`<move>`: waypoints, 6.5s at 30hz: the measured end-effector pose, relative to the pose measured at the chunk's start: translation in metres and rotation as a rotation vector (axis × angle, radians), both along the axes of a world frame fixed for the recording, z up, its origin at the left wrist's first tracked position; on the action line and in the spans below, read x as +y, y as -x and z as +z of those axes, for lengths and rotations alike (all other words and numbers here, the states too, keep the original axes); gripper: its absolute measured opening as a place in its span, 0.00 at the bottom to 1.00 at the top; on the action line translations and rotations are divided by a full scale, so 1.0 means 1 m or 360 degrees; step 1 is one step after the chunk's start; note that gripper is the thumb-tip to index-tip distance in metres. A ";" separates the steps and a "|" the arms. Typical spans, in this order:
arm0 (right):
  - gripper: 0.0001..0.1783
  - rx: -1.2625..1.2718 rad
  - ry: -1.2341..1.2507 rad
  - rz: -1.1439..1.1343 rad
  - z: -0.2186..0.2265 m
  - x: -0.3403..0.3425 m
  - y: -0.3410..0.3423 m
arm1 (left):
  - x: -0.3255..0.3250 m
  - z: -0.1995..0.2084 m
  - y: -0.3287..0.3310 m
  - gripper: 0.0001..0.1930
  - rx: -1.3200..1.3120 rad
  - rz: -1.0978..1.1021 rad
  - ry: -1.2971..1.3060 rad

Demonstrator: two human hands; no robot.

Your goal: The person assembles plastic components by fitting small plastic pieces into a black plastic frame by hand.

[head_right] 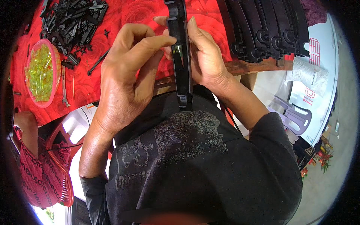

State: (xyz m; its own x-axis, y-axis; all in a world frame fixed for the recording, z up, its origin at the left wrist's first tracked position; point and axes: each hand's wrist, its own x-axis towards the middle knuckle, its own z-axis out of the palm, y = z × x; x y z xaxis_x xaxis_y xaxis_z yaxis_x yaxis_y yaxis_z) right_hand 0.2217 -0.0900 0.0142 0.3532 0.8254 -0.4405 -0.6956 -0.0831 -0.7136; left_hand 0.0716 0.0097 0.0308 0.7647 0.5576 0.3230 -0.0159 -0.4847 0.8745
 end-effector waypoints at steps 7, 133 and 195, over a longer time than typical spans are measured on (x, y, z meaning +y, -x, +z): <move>0.29 0.0083 0.0157 -0.0026 -0.008 -0.012 0.000 | 0.008 0.012 -0.011 0.17 0.0255 -0.0054 -0.0537; 0.30 -0.0212 -0.0317 0.0235 -0.019 0.010 0.038 | -0.050 -0.035 0.029 0.15 0.0220 0.0228 0.1496; 0.39 -0.0872 0.0078 0.0166 0.010 0.027 0.058 | -0.061 -0.038 0.037 0.30 0.0060 -0.0072 0.2146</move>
